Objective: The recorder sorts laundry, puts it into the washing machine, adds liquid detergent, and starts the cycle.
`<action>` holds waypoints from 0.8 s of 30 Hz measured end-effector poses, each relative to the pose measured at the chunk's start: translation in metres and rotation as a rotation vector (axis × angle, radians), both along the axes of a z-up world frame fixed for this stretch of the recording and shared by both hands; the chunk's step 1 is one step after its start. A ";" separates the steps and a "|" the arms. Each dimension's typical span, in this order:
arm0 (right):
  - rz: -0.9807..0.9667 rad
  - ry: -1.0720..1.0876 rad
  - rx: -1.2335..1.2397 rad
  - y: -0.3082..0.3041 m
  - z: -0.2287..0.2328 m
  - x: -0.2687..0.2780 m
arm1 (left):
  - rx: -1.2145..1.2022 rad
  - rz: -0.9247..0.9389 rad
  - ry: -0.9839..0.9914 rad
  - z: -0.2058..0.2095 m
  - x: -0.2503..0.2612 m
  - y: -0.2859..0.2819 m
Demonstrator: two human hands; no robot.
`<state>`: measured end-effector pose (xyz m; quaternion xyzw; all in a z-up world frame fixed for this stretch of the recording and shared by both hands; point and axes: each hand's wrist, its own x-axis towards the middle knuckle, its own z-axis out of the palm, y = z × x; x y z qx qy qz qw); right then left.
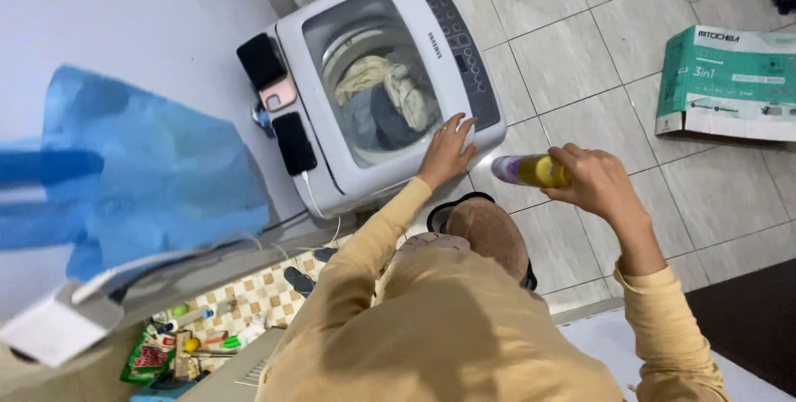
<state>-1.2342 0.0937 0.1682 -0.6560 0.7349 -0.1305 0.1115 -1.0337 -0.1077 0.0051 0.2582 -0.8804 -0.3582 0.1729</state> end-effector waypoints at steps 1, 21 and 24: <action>-0.033 0.004 0.013 -0.002 0.000 -0.008 | -0.049 0.014 -0.012 -0.006 -0.012 -0.007; 0.233 0.053 0.035 -0.142 0.009 -0.192 | -0.280 0.444 -0.217 -0.031 -0.075 -0.023; 0.416 0.048 -0.033 -0.196 0.015 -0.222 | -0.280 0.598 -0.212 -0.029 -0.086 -0.033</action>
